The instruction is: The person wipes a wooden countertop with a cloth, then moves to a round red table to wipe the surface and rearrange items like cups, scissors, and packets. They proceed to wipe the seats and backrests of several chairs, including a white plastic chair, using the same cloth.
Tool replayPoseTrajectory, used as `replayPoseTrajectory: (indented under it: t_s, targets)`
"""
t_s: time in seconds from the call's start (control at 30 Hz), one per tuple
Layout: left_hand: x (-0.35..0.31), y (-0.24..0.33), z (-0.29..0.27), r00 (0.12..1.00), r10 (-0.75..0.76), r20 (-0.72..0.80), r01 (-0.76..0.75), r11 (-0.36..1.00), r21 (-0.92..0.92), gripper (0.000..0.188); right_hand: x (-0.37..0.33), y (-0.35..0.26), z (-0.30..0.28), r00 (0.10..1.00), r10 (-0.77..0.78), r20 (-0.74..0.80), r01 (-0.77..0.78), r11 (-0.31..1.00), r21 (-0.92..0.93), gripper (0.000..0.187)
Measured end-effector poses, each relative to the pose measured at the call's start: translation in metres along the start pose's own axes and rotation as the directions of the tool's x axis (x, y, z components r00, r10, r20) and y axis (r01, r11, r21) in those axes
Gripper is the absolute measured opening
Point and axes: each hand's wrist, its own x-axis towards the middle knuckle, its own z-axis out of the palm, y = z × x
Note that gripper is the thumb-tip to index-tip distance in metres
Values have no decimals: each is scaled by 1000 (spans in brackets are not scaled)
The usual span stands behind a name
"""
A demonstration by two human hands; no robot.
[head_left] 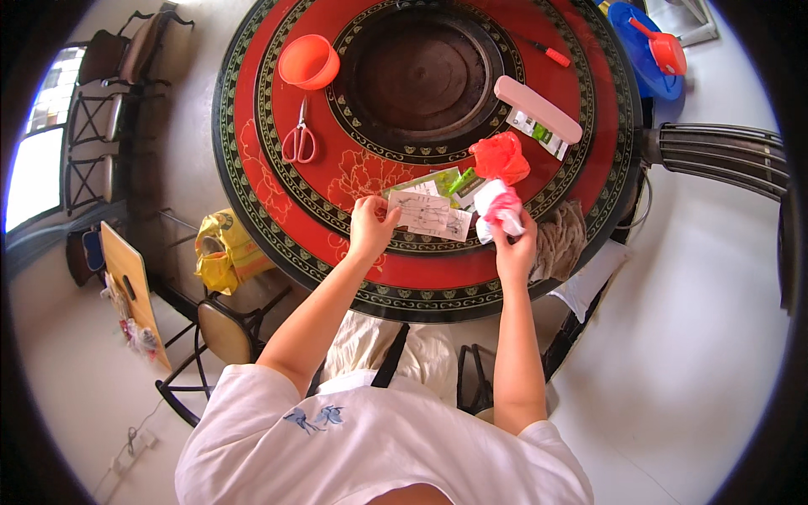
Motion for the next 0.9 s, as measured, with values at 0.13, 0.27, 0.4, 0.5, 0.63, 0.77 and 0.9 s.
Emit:
replayPoseTrajectory:
  t_s: [0.13, 0.27, 0.4, 0.5, 0.63, 0.77, 0.9]
  targets:
    - [3, 9, -13, 976, -122, 179, 140, 986, -92, 41, -22, -24, -2, 926, 378, -8, -323, 803, 501, 37]
    - [1, 31, -15, 977, 205, -64, -177, 937, 302, 70, -41, -12, -8, 912, 409, -3, -348, 780, 521, 43]
    - [16, 23, -15, 899, 425, 109, -432, 811, 394, 77, -29, -16, -26, 938, 307, -162, -211, 875, 437, 54]
    - [21, 27, -21, 925, 341, 169, -380, 811, 445, 73, 18, -72, -40, 985, -98, -139, 143, 919, 366, 75]
    - [27, 27, -27, 940, 280, 193, -337, 840, 425, 69, 86, -106, -38, 918, -367, 152, 390, 904, -176, 53]
    - [27, 30, -24, 900, 402, 170, -436, 804, 405, 71, 119, -65, 7, 894, -341, 290, 429, 839, -334, 56]
    - [29, 26, -18, 835, 510, 206, -548, 742, 385, 70, 127, -43, 14, 951, -177, 252, 267, 882, -389, 71]
